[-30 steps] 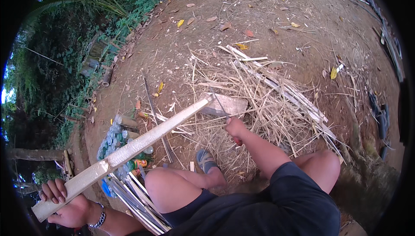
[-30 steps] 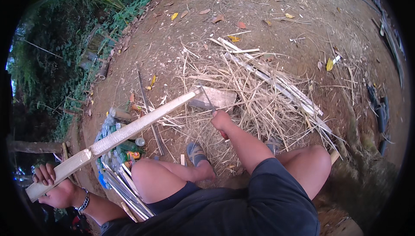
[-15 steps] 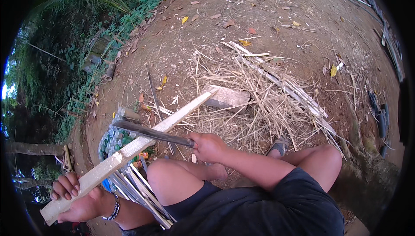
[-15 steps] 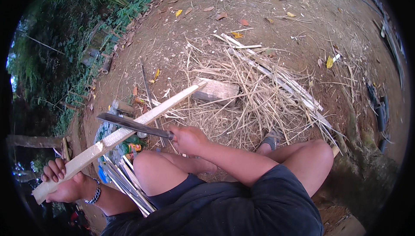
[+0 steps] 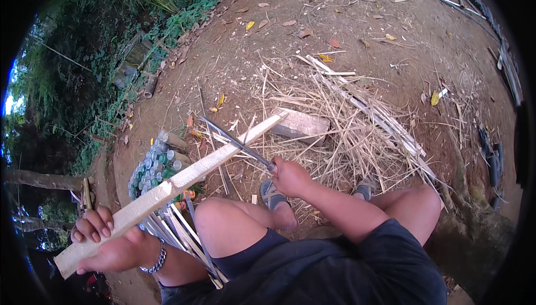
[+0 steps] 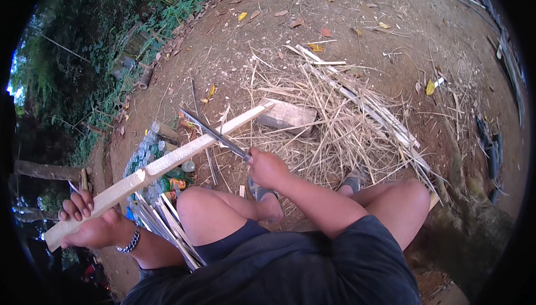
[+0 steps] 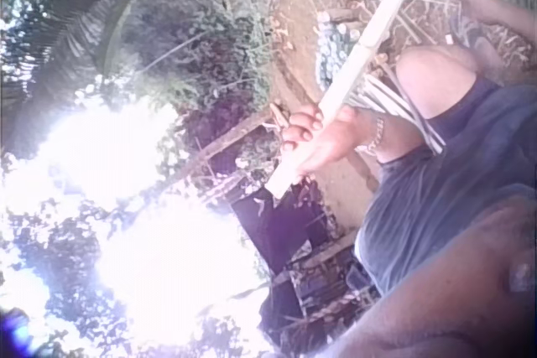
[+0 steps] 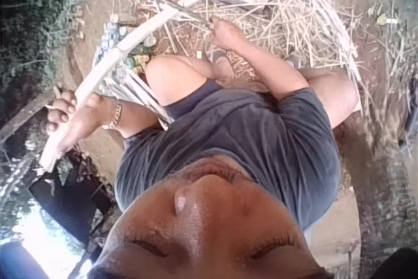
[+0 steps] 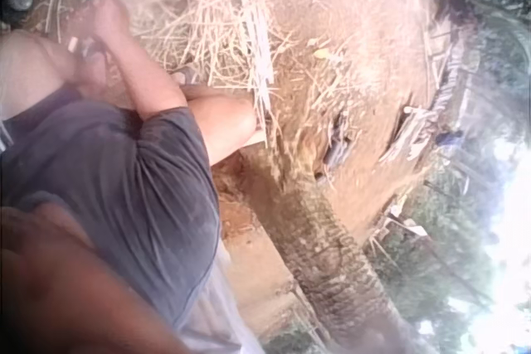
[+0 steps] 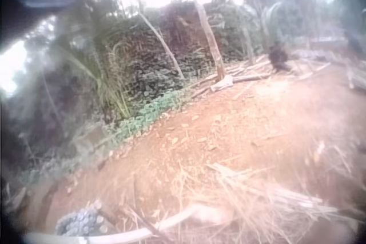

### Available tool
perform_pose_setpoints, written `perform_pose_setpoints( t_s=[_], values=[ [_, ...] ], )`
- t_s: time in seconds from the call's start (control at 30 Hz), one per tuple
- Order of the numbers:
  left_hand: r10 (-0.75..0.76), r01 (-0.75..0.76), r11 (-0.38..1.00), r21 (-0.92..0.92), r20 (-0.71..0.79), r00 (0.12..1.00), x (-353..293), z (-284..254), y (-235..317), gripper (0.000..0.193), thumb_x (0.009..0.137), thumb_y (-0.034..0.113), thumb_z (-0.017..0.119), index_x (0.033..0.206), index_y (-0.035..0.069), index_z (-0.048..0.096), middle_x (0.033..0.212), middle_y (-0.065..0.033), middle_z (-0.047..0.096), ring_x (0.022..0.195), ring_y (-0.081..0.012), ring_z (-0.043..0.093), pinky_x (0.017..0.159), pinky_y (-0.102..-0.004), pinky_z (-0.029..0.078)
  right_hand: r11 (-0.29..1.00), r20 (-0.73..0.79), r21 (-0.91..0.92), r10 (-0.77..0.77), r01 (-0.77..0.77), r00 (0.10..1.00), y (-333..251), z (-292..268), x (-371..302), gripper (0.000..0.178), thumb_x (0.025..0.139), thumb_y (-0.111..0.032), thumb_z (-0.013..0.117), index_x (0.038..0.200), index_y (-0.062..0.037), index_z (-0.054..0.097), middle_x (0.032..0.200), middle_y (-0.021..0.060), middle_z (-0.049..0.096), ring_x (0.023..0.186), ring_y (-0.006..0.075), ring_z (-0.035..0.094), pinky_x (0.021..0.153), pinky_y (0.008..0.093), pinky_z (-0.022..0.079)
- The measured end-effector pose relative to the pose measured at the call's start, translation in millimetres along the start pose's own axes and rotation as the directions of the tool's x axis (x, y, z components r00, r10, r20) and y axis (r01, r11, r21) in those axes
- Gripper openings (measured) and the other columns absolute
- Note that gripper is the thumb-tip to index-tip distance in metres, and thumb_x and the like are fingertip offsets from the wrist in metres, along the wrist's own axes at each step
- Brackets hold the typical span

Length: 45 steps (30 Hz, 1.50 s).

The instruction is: The person shaves a long bamboo strip using a machete to smooth the surface, frequently turning the strip over and repeating the shaving action.

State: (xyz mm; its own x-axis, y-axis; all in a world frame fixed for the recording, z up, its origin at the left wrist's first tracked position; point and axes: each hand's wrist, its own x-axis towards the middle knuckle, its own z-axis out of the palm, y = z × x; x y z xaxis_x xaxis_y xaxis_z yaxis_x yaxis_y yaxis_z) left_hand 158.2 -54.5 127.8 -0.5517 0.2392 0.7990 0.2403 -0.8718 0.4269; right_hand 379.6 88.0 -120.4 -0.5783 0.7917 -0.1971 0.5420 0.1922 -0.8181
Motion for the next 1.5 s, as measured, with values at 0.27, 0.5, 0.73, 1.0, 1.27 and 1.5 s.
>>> perform_pose_setpoints(
  t_s=[0.27, 0.5, 0.73, 1.0, 1.27, 1.5],
  values=[
    [-0.019, 0.019, 1.000, -0.004, 0.003, 1.000, 6, 4, -6, 0.063, 0.084, 0.069, 0.057, 0.088, 0.007, 0.045, 0.068, 0.0007, 0.035, 0.055, -0.0102, 0.033, 0.051, -0.0245, 0.028, 0.996, 0.065, 0.028, -0.083, 0.081, 0.994, -3, 21, 16, 0.022, 0.087, -0.013, 0.056, 0.107, -0.0036, 0.053, 0.087, 0.0211, 0.066, 0.083, 0.0390, 0.066, 0.073, 0.0497, 0.051],
    [-0.031, 0.033, 0.999, -0.017, 0.069, 0.997, 16, -11, -4, 0.065, 0.087, 0.071, 0.049, 0.089, 0.006, 0.044, 0.068, 0.0002, 0.035, 0.055, -0.0108, 0.034, 0.053, -0.0253, 0.030, 0.997, 0.115, -0.043, 0.064, -0.060, 0.991, -2, -1, 24, 0.018, 0.091, -0.014, 0.053, 0.105, -0.0026, 0.053, 0.086, 0.0189, 0.066, 0.084, 0.0369, 0.066, 0.072, 0.0477, 0.052],
    [-0.052, 0.056, 0.998, -0.030, 0.126, 0.991, 27, -3, -14, 0.064, 0.089, 0.070, 0.045, 0.088, 0.006, 0.044, 0.067, -0.0007, 0.035, 0.054, -0.0118, 0.033, 0.053, -0.0263, 0.030, 0.971, -0.062, -0.014, 0.237, -0.238, 0.969, 131, 29, 71, 0.023, 0.088, -0.013, 0.055, 0.110, -0.0040, 0.056, 0.092, 0.0214, 0.067, 0.085, 0.0378, 0.066, 0.076, 0.0479, 0.053],
    [-0.126, 0.130, 0.992, -0.011, 0.172, 0.977, 49, 1, -19, 0.075, 0.087, 0.079, 0.030, 0.080, 0.005, 0.043, 0.062, -0.0018, 0.035, 0.053, -0.0129, 0.035, 0.052, -0.0258, 0.032, 0.994, 0.147, 0.002, -0.113, 0.114, 0.983, 30, -7, 63, 0.023, 0.090, -0.017, 0.053, 0.112, -0.0073, 0.055, 0.086, 0.0210, 0.066, 0.081, 0.0373, 0.067, 0.075, 0.0480, 0.054],
    [-0.140, 0.135, 0.990, 0.040, 0.175, 0.975, 59, -11, -19, 0.076, 0.086, 0.081, 0.028, 0.077, 0.007, 0.040, 0.061, -0.0028, 0.035, 0.052, -0.0135, 0.033, 0.051, -0.0267, 0.030, 0.990, 0.016, -0.079, 0.118, -0.116, 0.993, 120, -6, 116, 0.021, 0.094, -0.017, 0.050, 0.110, -0.0034, 0.054, 0.088, 0.0194, 0.067, 0.083, 0.0333, 0.068, 0.074, 0.0445, 0.055],
    [-0.164, 0.141, 0.983, 0.121, 0.211, 0.964, 80, -3, -27, 0.074, 0.090, 0.076, 0.020, 0.076, 0.006, 0.039, 0.062, -0.0033, 0.034, 0.054, -0.0136, 0.033, 0.052, -0.0271, 0.030, 0.951, -0.001, -0.061, 0.303, -0.303, 0.953, 199, 23, 154, 0.027, 0.094, -0.022, 0.054, 0.114, -0.0033, 0.056, 0.096, 0.0224, 0.068, 0.089, 0.0344, 0.068, 0.080, 0.0455, 0.053]
  ],
)
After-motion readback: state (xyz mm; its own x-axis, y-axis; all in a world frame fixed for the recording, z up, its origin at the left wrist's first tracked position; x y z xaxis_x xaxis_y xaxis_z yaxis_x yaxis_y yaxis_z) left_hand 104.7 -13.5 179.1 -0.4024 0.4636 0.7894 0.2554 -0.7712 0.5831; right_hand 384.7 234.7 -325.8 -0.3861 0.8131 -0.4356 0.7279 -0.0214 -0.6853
